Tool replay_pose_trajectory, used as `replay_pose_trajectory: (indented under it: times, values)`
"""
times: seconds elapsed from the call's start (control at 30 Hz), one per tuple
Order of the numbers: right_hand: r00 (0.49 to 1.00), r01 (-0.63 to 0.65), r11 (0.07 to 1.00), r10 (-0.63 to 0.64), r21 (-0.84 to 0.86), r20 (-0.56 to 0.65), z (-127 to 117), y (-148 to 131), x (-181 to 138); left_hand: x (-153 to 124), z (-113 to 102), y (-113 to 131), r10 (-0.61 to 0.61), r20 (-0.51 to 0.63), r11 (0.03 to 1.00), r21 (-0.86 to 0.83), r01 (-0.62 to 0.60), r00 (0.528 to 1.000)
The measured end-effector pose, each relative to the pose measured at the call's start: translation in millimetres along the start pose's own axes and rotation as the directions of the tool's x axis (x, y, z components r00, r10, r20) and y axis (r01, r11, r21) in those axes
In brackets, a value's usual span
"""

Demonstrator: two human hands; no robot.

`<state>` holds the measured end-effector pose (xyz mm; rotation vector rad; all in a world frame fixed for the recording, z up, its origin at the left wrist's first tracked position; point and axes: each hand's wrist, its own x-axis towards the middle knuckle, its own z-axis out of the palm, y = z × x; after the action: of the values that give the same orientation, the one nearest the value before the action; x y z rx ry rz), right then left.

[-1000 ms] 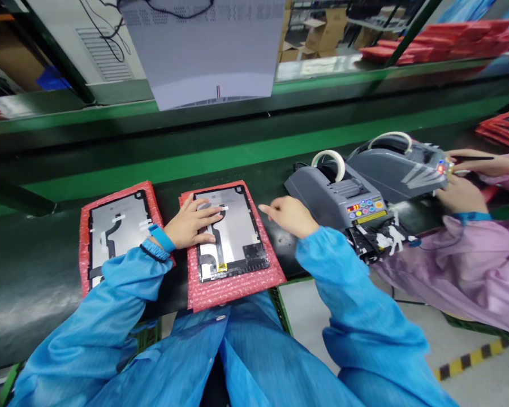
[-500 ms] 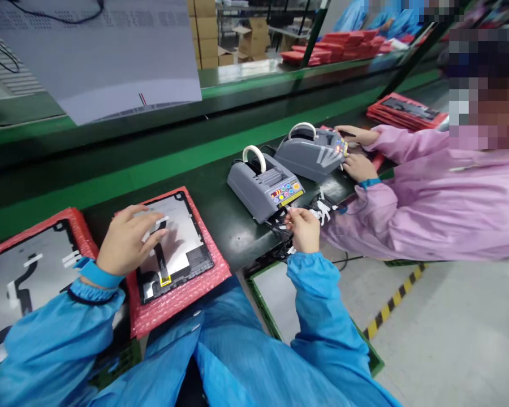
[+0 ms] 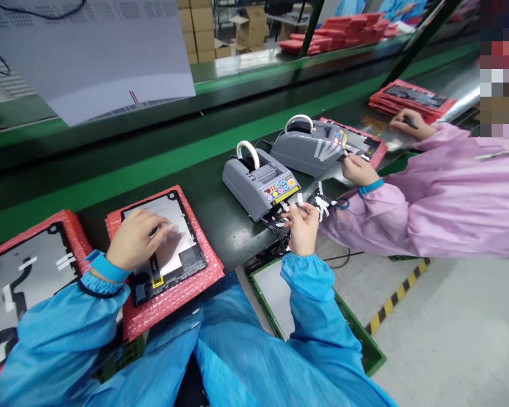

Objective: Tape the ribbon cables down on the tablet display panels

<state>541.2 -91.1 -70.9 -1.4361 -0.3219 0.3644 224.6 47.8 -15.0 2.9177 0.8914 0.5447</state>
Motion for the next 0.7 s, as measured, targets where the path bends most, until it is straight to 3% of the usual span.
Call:
replay_pose_trajectory:
  times: [0.3,0.43,0.53,0.7]
  values:
    - [0.990,0.141,0.987,-0.141,-0.072,0.007,0.3,1.5,1.8,5.6,1.9,4.4,-0.021,0.034,0.996,-0.090,0.024,0.999]
    - [0.957,0.246,0.966,-0.229,-0.078,0.179,2.1,-22.2,-29.3,12.8,-0.9,18.9,0.005,0.033,0.957,-0.288,0.004,0.999]
    - [0.884,0.206,0.977,-0.163,-0.053,0.439,20.4,-40.3,-58.4,21.0,-0.4,34.2,0.024,0.041,0.894,-0.448,-0.003,0.999]
    - [0.681,0.140,0.988,-0.046,-0.069,0.730,67.1,-46.4,-87.1,26.9,4.9,42.9,0.004,0.044,0.829,-0.559,0.021,0.999]
